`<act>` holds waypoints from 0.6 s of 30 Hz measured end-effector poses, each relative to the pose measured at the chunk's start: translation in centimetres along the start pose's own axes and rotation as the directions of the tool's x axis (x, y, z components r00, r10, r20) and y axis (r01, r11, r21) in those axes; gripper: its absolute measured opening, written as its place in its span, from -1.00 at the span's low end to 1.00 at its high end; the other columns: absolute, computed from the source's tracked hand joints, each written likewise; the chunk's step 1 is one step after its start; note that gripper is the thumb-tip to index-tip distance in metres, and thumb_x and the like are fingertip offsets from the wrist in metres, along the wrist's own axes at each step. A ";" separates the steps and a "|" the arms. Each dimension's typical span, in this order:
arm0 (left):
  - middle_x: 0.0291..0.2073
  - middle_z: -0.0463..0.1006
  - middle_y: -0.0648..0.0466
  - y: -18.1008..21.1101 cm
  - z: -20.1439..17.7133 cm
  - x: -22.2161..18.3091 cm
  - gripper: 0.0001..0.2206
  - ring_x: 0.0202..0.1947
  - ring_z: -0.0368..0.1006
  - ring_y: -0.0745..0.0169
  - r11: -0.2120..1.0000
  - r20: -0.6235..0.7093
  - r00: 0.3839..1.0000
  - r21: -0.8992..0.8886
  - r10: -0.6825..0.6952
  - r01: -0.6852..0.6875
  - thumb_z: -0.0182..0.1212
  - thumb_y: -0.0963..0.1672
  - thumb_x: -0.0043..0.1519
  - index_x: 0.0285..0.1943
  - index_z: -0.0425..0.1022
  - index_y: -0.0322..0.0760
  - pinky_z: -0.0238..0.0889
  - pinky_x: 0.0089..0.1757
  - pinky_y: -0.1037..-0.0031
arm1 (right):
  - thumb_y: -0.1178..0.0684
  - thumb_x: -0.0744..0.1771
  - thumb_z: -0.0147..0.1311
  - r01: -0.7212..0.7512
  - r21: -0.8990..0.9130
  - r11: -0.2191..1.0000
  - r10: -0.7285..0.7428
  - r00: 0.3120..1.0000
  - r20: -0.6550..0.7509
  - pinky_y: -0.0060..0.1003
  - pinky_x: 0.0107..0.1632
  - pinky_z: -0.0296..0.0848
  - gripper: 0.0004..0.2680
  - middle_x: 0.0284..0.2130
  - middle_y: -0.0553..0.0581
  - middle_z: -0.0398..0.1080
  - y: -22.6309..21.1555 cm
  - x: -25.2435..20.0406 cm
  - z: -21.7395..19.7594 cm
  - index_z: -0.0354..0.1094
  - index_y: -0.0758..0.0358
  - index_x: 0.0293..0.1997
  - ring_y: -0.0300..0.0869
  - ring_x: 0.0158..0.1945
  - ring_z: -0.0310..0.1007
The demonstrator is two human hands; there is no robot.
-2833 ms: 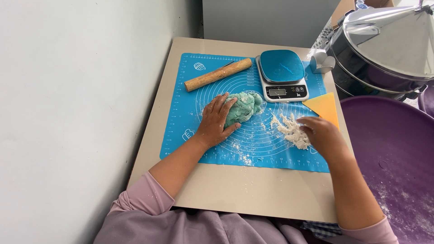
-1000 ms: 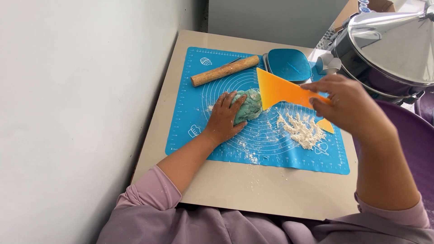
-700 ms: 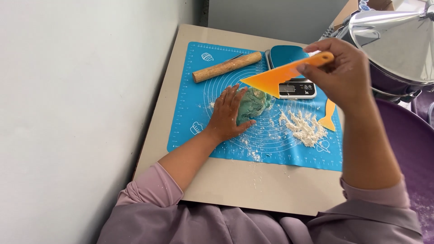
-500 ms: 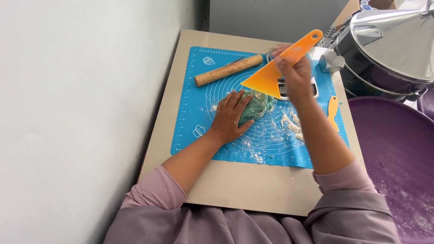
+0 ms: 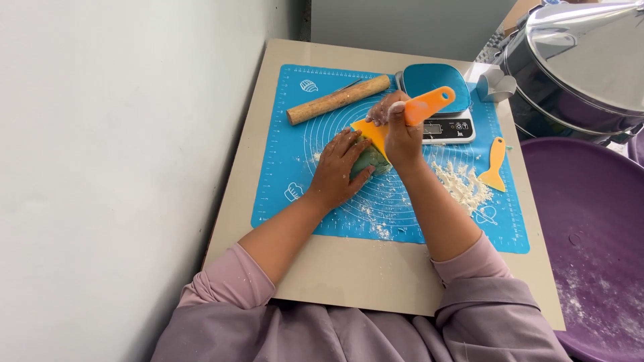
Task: Kneading a small piece of blue-colored dough on a silicone mat using hands and a scraper.
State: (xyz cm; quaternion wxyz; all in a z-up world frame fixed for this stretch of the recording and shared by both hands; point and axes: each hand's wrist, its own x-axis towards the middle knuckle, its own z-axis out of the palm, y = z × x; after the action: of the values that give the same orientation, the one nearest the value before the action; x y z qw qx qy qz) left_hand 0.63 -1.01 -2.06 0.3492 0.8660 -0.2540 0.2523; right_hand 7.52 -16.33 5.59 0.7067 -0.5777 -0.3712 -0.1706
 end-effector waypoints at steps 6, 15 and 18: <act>0.31 0.38 -0.06 0.0 0.2 0.4 -0.56 0.46 0.17 -0.07 0.998 0.107 0.992 0.022 -0.062 0.060 0.16 0.07 0.36 0.36 0.39 -0.12 -0.16 0.42 0.09 | -0.22 0.47 -0.23 -0.007 0.004 1.000 0.007 0.999 -0.054 -0.32 -0.08 0.49 -0.71 -0.55 -0.07 0.13 2.2 -0.2 0.4 0.16 0.06 -0.35 -0.33 -0.45 0.26; 0.26 0.40 -0.04 0.0 0.5 1.1 -0.58 0.43 0.19 -0.03 0.993 0.122 0.990 0.109 -0.069 0.056 0.17 0.08 0.36 0.30 0.41 -0.15 -0.16 0.42 0.10 | -0.16 0.47 -0.18 -0.013 -0.115 0.993 -0.004 0.990 -0.139 -0.34 -0.12 0.50 -0.73 -0.56 -0.04 0.18 2.1 -0.6 2.1 0.19 0.07 -0.35 -0.34 -0.45 0.29; 0.25 0.39 -0.08 0.0 0.5 0.9 -0.59 0.41 0.20 -0.07 0.993 0.111 0.992 0.104 -0.061 0.049 0.13 0.06 0.37 0.28 0.40 -0.20 -0.13 0.42 0.11 | -0.16 0.47 -0.15 0.042 -0.149 0.988 -0.064 0.987 -0.146 -0.33 -0.13 0.50 -0.75 -0.54 -0.06 0.20 3.8 -1.2 2.0 0.22 0.10 -0.31 -0.35 -0.46 0.29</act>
State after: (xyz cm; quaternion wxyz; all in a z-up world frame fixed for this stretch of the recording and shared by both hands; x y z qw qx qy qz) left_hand 1.42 -1.62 -1.83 0.2965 0.9022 -0.2366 0.2052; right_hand 8.57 -13.60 2.24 0.6837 -0.6032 -0.3189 -0.2590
